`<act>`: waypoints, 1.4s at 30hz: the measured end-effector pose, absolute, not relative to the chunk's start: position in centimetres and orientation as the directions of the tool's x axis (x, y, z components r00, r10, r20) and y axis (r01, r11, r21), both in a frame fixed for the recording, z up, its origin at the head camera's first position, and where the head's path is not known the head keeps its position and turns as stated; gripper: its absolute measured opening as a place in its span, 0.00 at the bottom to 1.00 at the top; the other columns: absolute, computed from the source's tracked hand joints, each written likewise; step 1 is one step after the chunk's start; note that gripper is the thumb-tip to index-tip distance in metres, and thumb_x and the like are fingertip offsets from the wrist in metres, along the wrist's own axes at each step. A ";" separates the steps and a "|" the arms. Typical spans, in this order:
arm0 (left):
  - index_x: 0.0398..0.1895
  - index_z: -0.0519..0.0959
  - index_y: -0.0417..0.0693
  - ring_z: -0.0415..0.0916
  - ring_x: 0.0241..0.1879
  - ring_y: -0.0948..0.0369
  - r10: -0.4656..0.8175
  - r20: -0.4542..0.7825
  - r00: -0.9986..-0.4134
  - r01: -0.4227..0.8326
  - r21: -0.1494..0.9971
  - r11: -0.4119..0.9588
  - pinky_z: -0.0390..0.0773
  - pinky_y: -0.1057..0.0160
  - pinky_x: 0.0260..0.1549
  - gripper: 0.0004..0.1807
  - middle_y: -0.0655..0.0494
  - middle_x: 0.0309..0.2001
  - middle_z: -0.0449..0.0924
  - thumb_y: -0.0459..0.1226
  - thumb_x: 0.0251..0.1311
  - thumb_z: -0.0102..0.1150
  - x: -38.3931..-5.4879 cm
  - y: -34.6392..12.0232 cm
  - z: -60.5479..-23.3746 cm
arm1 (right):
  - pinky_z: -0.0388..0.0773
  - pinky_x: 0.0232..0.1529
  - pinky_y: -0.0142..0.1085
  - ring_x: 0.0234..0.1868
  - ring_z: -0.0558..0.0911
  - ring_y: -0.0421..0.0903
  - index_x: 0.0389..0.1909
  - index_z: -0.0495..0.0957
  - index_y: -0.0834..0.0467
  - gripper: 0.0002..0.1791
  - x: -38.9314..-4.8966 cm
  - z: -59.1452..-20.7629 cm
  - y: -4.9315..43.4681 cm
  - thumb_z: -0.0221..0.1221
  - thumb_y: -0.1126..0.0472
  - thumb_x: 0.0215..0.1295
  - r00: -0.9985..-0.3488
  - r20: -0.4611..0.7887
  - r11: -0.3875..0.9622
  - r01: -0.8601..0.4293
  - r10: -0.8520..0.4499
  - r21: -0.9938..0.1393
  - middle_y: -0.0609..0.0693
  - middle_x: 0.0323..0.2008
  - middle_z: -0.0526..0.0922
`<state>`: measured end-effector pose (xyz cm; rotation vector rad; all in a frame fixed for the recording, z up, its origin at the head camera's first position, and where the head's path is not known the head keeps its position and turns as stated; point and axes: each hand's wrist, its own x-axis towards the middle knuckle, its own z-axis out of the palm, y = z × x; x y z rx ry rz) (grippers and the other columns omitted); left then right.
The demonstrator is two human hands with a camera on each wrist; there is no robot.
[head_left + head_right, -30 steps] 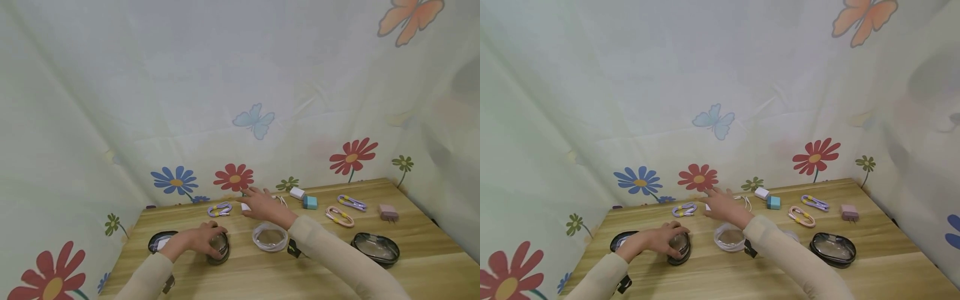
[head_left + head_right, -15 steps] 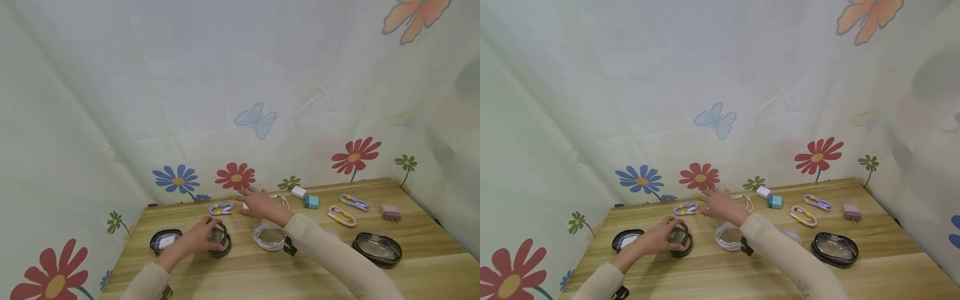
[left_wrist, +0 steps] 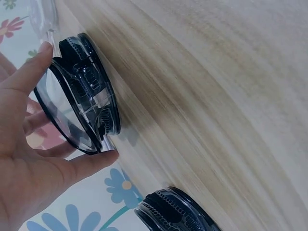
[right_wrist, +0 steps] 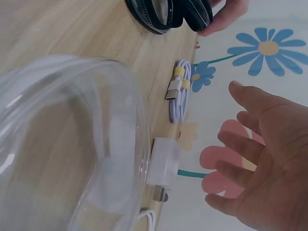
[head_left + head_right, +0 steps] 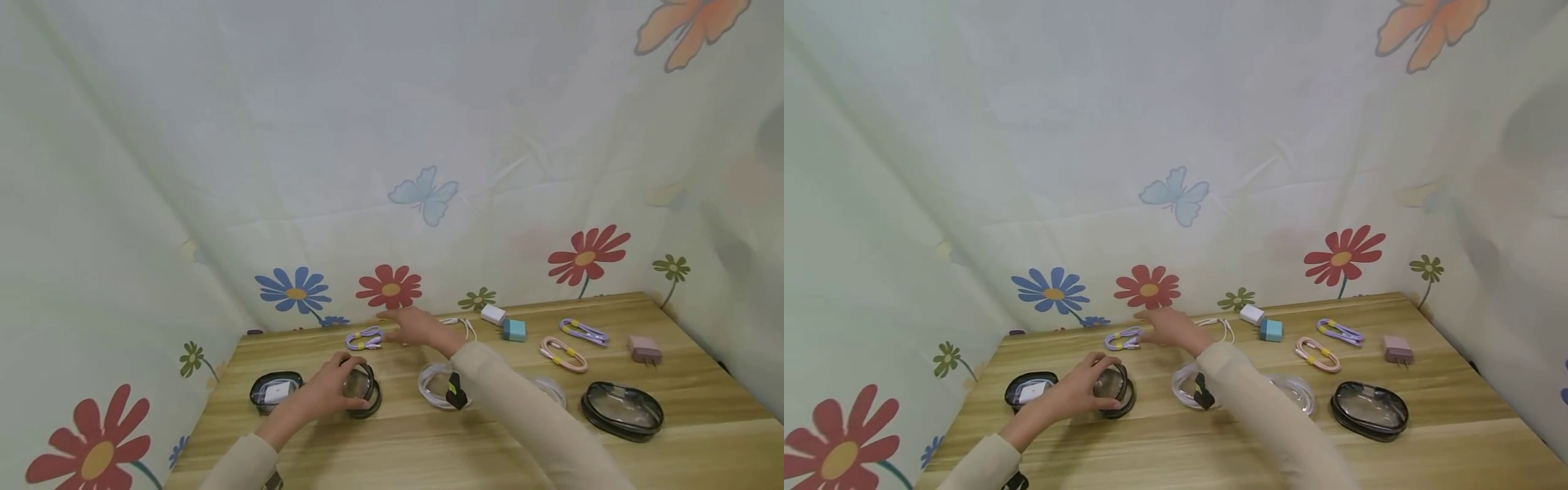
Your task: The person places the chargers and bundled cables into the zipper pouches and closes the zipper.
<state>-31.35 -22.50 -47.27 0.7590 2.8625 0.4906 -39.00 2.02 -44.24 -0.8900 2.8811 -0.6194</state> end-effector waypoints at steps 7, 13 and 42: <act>0.71 0.70 0.52 0.68 0.65 0.40 0.514 -0.038 -0.857 0.471 0.346 0.811 0.75 0.38 0.55 0.45 0.38 0.69 0.63 0.57 0.52 0.75 -31.4 -22.7 -47.5 | 0.72 0.65 0.49 0.65 0.77 0.54 0.70 0.73 0.55 0.30 -41.0 -44.8 1.7 0.63 0.50 0.71 -0.826 0.080 0.726 -0.533 -0.558 -0.435 0.53 0.66 0.77; 0.71 0.69 0.51 0.69 0.64 0.40 0.529 -0.044 -0.847 0.486 0.337 0.806 0.76 0.39 0.55 0.45 0.39 0.68 0.63 0.57 0.53 0.74 -31.3 -22.6 -47.4 | 0.71 0.67 0.49 0.66 0.76 0.53 0.69 0.74 0.55 0.29 -42.4 -45.5 1.9 0.63 0.50 0.71 -0.812 0.079 0.687 -0.537 -0.578 -0.489 0.53 0.65 0.79; 0.71 0.70 0.52 0.68 0.64 0.42 0.581 -0.020 -0.813 0.544 0.326 0.773 0.75 0.42 0.56 0.44 0.42 0.67 0.64 0.58 0.52 0.74 -31.2 -22.7 -47.3 | 0.68 0.69 0.45 0.68 0.73 0.51 0.70 0.73 0.56 0.42 -44.7 -48.0 -1.1 0.76 0.49 0.56 -0.815 -0.066 0.736 -0.482 -0.576 -0.474 0.52 0.67 0.76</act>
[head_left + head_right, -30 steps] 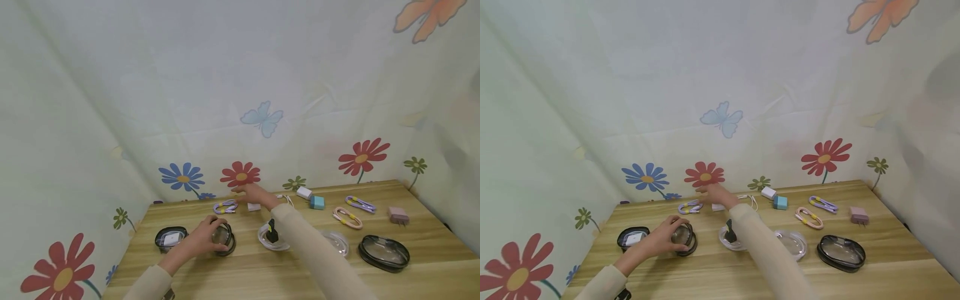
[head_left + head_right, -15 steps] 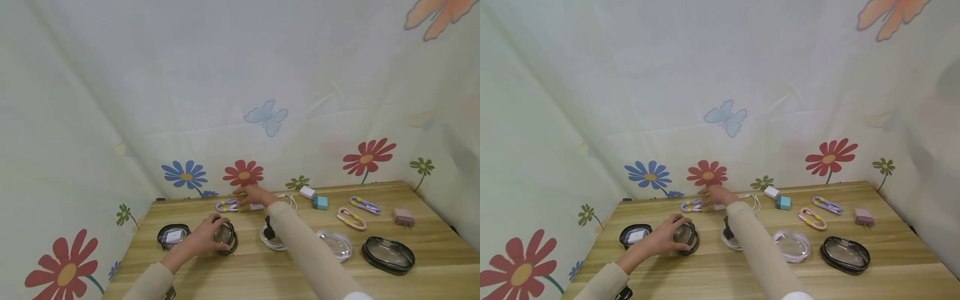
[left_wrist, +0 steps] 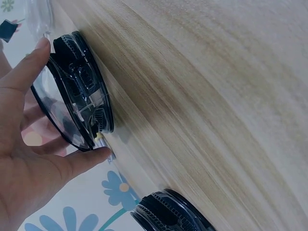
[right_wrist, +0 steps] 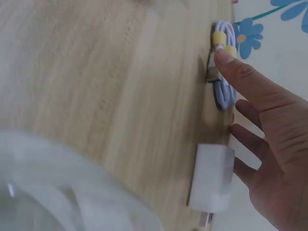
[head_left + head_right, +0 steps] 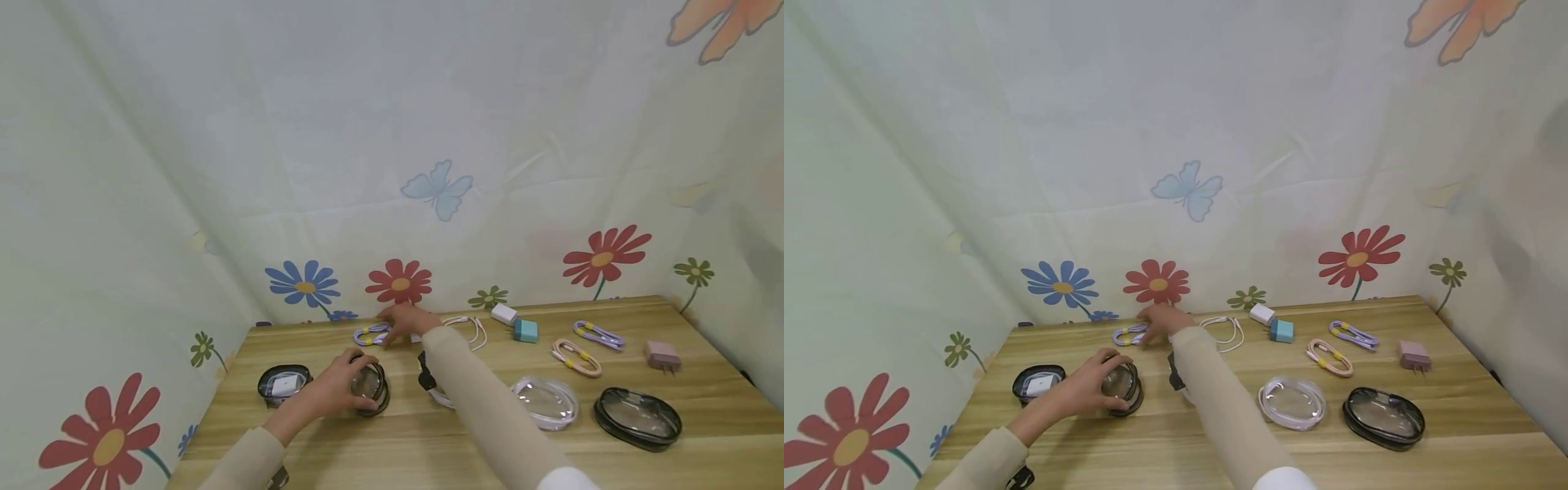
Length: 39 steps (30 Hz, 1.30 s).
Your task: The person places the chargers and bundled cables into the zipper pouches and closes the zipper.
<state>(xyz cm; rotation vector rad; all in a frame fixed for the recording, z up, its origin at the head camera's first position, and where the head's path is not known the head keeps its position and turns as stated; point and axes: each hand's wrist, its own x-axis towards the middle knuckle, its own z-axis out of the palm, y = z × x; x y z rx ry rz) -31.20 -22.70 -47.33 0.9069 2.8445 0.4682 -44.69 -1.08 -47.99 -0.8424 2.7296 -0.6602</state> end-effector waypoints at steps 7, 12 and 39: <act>0.69 0.71 0.50 0.68 0.63 0.42 0.587 -0.013 -0.810 0.548 0.339 0.765 0.75 0.41 0.55 0.44 0.41 0.66 0.64 0.55 0.51 0.76 -31.1 -22.7 -47.3 | 0.69 0.68 0.45 0.67 0.74 0.52 0.68 0.74 0.58 0.40 -44.4 -48.4 -2.1 0.76 0.52 0.55 -0.831 -0.039 0.759 -0.487 -0.555 -0.432 0.53 0.66 0.77; 0.69 0.71 0.50 0.68 0.62 0.43 0.592 -0.007 -0.806 0.556 0.334 0.761 0.76 0.42 0.54 0.43 0.43 0.65 0.65 0.54 0.52 0.76 -31.0 -22.7 -47.3 | 0.71 0.66 0.44 0.64 0.76 0.51 0.67 0.76 0.55 0.39 -44.7 -49.0 -2.6 0.77 0.50 0.54 -0.842 -0.034 0.788 -0.488 -0.538 -0.377 0.53 0.64 0.77; 0.69 0.71 0.50 0.69 0.60 0.44 0.622 -0.001 -0.783 0.592 0.307 0.745 0.76 0.43 0.53 0.43 0.44 0.64 0.65 0.54 0.52 0.76 -31.1 -22.3 -47.3 | 0.78 0.53 0.41 0.49 0.81 0.44 0.57 0.83 0.51 0.28 -44.3 -48.8 -2.7 0.76 0.50 0.55 -0.868 0.030 0.775 -0.457 -0.496 -0.436 0.46 0.51 0.86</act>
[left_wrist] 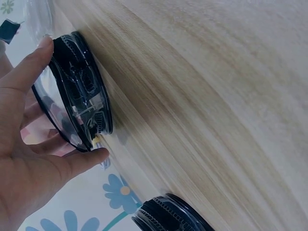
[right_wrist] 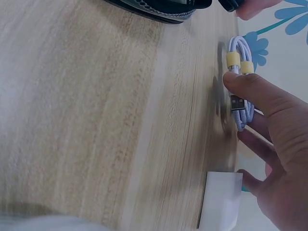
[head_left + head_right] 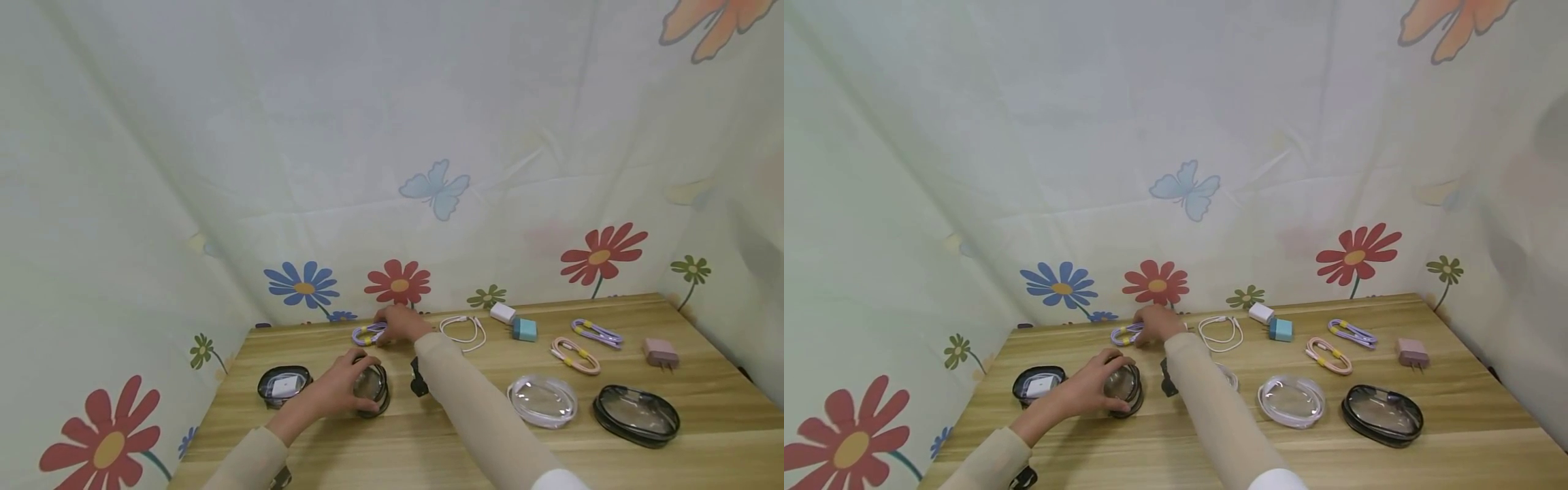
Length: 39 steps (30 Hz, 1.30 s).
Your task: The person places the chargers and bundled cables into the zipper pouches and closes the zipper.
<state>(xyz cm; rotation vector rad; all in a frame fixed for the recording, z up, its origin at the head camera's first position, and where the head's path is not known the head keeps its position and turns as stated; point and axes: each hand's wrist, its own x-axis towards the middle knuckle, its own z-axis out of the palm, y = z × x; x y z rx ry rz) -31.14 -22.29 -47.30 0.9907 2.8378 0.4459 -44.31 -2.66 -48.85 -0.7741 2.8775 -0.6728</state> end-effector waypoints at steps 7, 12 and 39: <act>0.69 0.71 0.51 0.68 0.61 0.43 0.612 -0.007 -0.791 0.580 0.313 0.752 0.76 0.42 0.54 0.43 0.44 0.64 0.65 0.54 0.51 0.77 -31.0 -22.3 -47.2 | 0.77 0.54 0.41 0.48 0.81 0.46 0.56 0.84 0.56 0.26 -44.0 -48.6 -2.7 0.75 0.56 0.56 -0.859 0.074 0.729 -0.472 -0.506 -0.497 0.50 0.50 0.86; 0.68 0.71 0.50 0.69 0.60 0.44 0.620 0.008 -0.784 0.593 0.300 0.747 0.76 0.42 0.54 0.44 0.43 0.63 0.66 0.54 0.50 0.78 -31.0 -22.3 -47.3 | 0.77 0.55 0.42 0.49 0.81 0.47 0.55 0.84 0.57 0.24 -43.9 -48.0 -2.5 0.74 0.57 0.58 -0.860 0.103 0.722 -0.479 -0.499 -0.500 0.51 0.49 0.86; 0.68 0.71 0.48 0.69 0.61 0.42 0.633 0.015 -0.774 0.603 0.318 0.731 0.75 0.42 0.54 0.43 0.42 0.64 0.65 0.53 0.51 0.78 -31.0 -22.1 -47.5 | 0.78 0.56 0.44 0.51 0.83 0.51 0.58 0.83 0.60 0.27 -43.8 -45.1 -0.1 0.75 0.60 0.56 -0.828 0.201 0.702 -0.553 -0.524 -0.448 0.54 0.52 0.86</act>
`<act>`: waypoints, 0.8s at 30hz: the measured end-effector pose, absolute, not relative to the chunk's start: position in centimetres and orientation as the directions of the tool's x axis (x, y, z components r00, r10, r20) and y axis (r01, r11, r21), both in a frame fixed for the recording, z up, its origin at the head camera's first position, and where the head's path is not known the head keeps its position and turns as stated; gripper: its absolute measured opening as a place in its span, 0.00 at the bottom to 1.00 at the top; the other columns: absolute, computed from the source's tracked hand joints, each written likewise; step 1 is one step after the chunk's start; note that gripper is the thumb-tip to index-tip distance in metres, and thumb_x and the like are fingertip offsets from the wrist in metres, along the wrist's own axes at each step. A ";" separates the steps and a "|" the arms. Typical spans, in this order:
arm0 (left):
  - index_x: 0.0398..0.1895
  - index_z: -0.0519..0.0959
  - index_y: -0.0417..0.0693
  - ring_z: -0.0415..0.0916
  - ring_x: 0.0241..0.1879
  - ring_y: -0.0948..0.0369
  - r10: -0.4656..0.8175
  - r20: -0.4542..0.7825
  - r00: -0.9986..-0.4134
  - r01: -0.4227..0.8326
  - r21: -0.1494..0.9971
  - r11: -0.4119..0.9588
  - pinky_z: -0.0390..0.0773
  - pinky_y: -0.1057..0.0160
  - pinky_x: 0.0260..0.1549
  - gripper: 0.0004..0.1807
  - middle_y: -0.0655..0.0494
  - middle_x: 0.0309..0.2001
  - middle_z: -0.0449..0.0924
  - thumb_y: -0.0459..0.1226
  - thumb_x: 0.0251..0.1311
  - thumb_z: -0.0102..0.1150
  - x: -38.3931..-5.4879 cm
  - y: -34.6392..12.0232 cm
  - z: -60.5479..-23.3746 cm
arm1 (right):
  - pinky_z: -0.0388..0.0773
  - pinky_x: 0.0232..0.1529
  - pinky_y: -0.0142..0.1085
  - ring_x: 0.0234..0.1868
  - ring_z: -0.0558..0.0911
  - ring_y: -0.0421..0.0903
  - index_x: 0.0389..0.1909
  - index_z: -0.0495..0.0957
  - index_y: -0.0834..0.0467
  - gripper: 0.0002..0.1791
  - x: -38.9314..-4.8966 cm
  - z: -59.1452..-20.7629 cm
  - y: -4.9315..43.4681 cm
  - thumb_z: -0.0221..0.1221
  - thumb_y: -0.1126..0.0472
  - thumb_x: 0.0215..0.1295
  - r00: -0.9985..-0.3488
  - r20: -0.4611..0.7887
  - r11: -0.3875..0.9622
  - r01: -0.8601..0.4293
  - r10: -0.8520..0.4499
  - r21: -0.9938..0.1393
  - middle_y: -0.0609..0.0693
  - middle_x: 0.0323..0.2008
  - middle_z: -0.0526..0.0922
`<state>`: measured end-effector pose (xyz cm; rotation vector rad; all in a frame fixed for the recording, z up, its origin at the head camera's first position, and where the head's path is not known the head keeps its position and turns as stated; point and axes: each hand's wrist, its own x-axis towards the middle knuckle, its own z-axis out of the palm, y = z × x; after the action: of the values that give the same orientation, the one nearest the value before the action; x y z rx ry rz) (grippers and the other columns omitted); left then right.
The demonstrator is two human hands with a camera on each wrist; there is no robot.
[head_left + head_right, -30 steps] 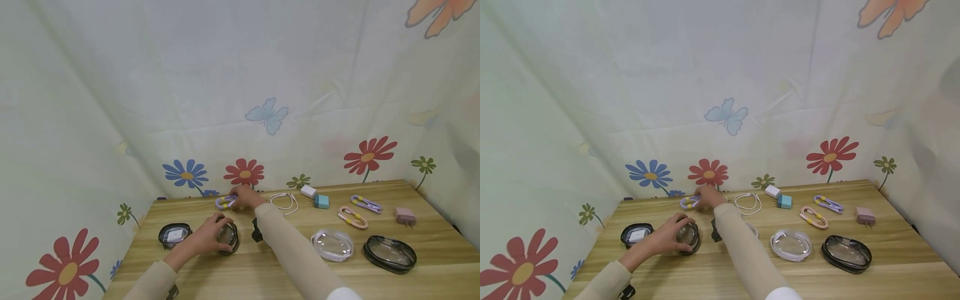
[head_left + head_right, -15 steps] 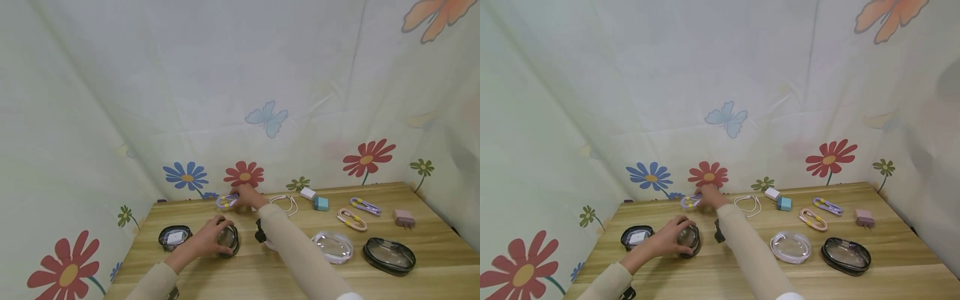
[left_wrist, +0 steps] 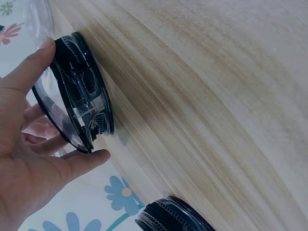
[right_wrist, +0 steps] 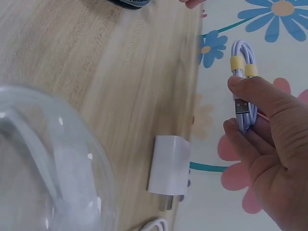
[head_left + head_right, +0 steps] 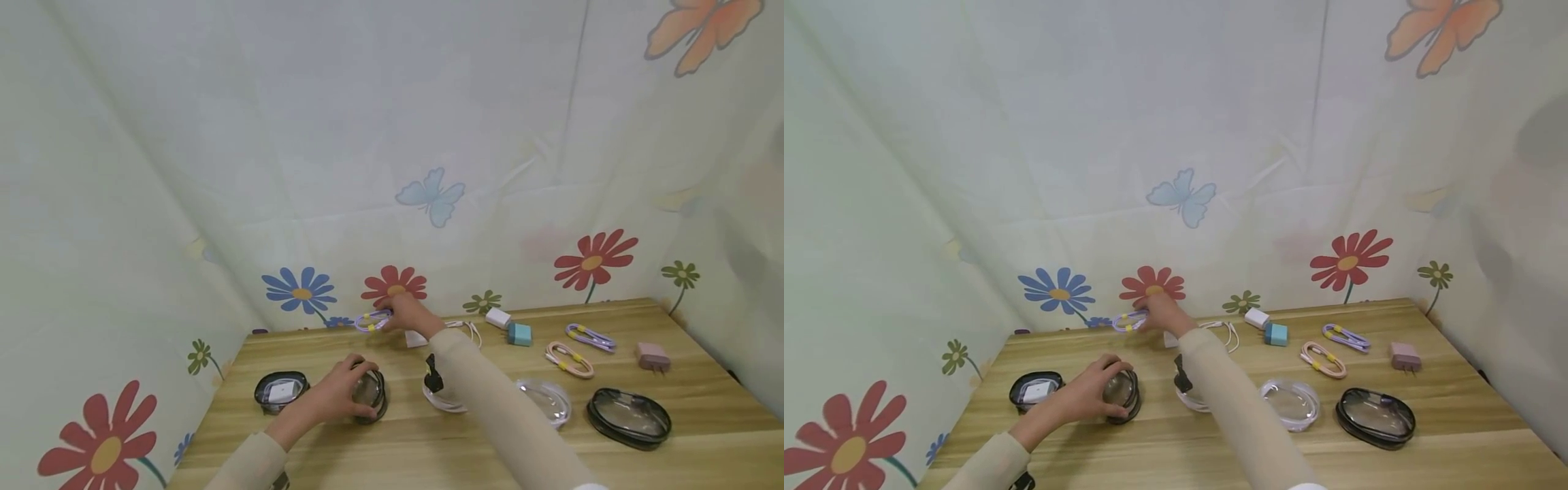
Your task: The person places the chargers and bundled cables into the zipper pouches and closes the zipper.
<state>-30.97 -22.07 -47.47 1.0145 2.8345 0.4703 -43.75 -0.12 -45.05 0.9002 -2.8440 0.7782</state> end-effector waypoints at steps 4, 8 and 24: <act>0.68 0.70 0.47 0.70 0.61 0.43 0.634 0.025 -0.773 0.607 0.318 0.728 0.75 0.42 0.55 0.44 0.42 0.64 0.66 0.52 0.50 0.78 -31.0 -22.1 -47.6 | 0.77 0.56 0.45 0.48 0.81 0.49 0.59 0.83 0.57 0.28 -43.3 -44.5 0.2 0.76 0.57 0.56 -0.840 0.191 0.716 -0.535 -0.508 -0.449 0.53 0.50 0.84; 0.68 0.69 0.47 0.70 0.61 0.43 0.626 0.027 -0.779 0.599 0.326 0.731 0.75 0.42 0.56 0.44 0.42 0.64 0.66 0.52 0.51 0.78 -31.0 -22.1 -47.6 | 0.74 0.57 0.47 0.45 0.78 0.49 0.59 0.83 0.57 0.28 -42.8 -43.9 0.3 0.75 0.57 0.56 -0.839 0.196 0.721 -0.538 -0.508 -0.437 0.55 0.47 0.82; 0.68 0.70 0.51 0.69 0.64 0.42 0.501 0.068 -0.863 0.487 0.377 0.787 0.74 0.41 0.57 0.42 0.40 0.68 0.65 0.51 0.50 0.79 -30.8 -21.9 -47.3 | 0.80 0.50 0.45 0.48 0.83 0.52 0.57 0.84 0.58 0.27 -39.7 -42.3 1.4 0.76 0.57 0.56 -0.870 0.200 0.752 -0.490 -0.451 -0.441 0.54 0.47 0.86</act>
<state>-30.75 -21.94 -47.26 0.8124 2.9362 0.6048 -39.70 1.44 -42.32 0.7708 -2.8641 0.7553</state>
